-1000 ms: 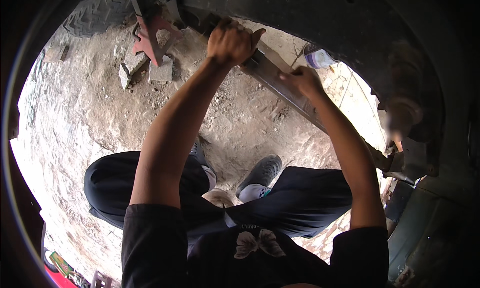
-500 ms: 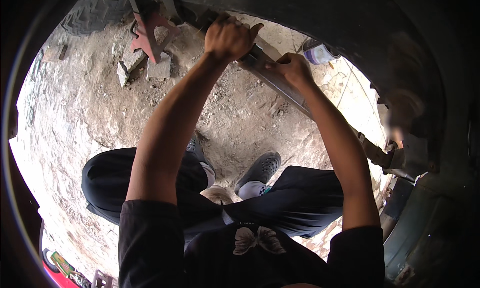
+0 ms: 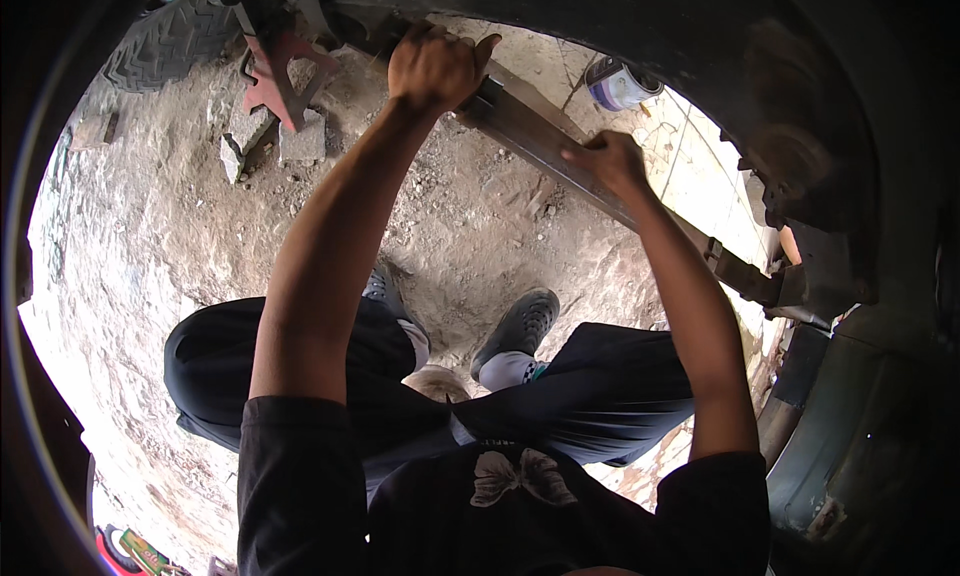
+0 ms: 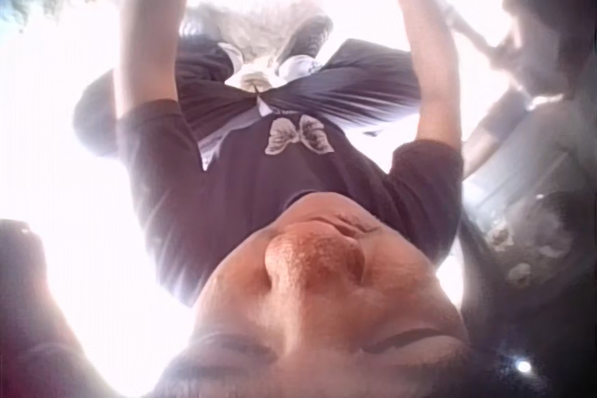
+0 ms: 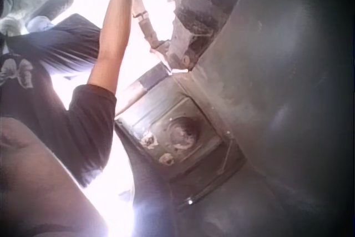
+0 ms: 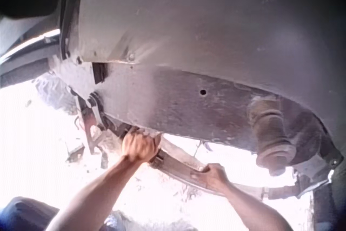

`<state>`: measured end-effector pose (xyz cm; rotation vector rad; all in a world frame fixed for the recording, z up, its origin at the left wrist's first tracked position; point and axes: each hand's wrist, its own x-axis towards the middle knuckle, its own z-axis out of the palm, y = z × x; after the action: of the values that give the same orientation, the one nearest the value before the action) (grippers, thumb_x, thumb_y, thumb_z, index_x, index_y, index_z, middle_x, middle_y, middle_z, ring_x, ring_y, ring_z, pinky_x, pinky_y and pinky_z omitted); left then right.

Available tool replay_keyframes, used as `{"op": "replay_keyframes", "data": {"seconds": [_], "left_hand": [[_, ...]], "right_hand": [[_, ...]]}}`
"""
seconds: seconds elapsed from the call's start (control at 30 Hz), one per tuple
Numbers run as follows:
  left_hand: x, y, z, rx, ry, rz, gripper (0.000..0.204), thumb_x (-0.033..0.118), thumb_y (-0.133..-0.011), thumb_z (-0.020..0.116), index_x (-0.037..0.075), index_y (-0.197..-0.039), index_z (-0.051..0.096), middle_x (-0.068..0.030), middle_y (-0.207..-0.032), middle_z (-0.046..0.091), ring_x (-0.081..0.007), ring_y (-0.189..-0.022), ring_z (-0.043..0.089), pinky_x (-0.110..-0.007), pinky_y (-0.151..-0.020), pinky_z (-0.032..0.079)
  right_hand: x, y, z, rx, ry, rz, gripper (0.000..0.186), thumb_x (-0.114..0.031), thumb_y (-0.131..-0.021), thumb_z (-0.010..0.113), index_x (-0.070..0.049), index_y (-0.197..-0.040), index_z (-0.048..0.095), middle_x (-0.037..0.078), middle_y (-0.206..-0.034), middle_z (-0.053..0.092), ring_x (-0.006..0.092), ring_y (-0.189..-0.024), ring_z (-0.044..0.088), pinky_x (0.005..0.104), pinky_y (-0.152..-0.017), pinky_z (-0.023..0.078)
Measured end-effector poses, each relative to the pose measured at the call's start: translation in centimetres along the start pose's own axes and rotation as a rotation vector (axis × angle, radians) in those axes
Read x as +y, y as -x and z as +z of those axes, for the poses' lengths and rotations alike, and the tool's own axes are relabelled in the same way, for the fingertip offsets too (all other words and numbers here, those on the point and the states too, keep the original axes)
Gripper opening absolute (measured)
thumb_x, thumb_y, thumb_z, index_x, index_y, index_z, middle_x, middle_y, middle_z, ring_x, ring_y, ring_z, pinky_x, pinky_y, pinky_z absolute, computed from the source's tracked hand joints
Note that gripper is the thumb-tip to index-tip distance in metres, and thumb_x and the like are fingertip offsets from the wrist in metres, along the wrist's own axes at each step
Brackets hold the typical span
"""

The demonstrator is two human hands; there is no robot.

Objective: The person sits under a vehicle and repeatedly inserts, adjusts, and tightens small metal fasteners into a horizontal metal bar attached to the undercarriage. The hands manipulate the fasteners and bar by hand throughout the clip.

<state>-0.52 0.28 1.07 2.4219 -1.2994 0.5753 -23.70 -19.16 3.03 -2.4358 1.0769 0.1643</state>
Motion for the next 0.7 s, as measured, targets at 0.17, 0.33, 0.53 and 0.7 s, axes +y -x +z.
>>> {"op": "replay_keyframes", "data": {"seconds": [0.17, 0.33, 0.53, 0.7], "left_hand": [[0.2, -0.2, 0.5, 0.075, 0.107, -0.037, 0.061, 0.048, -0.105, 0.037, 0.010, -0.079, 0.077, -0.0132, -0.081, 0.074, -0.0265, -0.091, 0.071, -0.040, -0.100, 0.047], [0.0, -0.2, -0.4, -0.095, 0.135, -0.131, 0.063, 0.049, -0.105, 0.033, 0.010, -0.084, 0.077, -0.0144, -0.086, 0.075, -0.0301, -0.091, 0.072, -0.043, -0.099, 0.048], [0.2, -0.1, -1.0, 0.044, 0.117, -0.032, 0.059, 0.045, -0.104, 0.037, 0.008, -0.076, 0.074, -0.0155, -0.081, 0.074, -0.0332, -0.085, 0.072, -0.044, -0.096, 0.050], [0.3, -0.2, -0.8, 0.186, 0.038, 0.030, 0.050, 0.039, -0.101, 0.047, 0.009, -0.069, 0.072, -0.0152, -0.073, 0.071, -0.0323, -0.078, 0.070, -0.043, -0.089, 0.053]], "right_hand": [[-3.8, -2.6, 1.4, -0.024, -0.047, -0.091, 0.058, -0.055, -0.063, 0.089, -0.004, -0.088, 0.074, 0.014, -0.086, 0.074, 0.0269, -0.085, 0.072, 0.0388, -0.079, 0.055], [0.8, 0.7, 0.1, 0.032, 0.042, 0.024, 0.059, -0.056, -0.063, 0.088, -0.004, -0.088, 0.075, 0.015, -0.088, 0.075, 0.0270, -0.085, 0.072, 0.0385, -0.079, 0.055], [4.5, 7.4, 0.3, 0.334, -0.168, 0.126, 0.047, -0.050, -0.076, 0.084, -0.005, -0.084, 0.072, 0.014, -0.081, 0.073, 0.0260, -0.081, 0.071, 0.0392, -0.073, 0.053], [2.8, 18.8, 11.1, 0.520, -1.378, 0.581, 0.026, -0.033, -0.092, 0.070, -0.007, -0.099, 0.069, 0.005, -0.091, 0.072, 0.0157, -0.067, 0.059, 0.0310, -0.059, 0.042]]}}
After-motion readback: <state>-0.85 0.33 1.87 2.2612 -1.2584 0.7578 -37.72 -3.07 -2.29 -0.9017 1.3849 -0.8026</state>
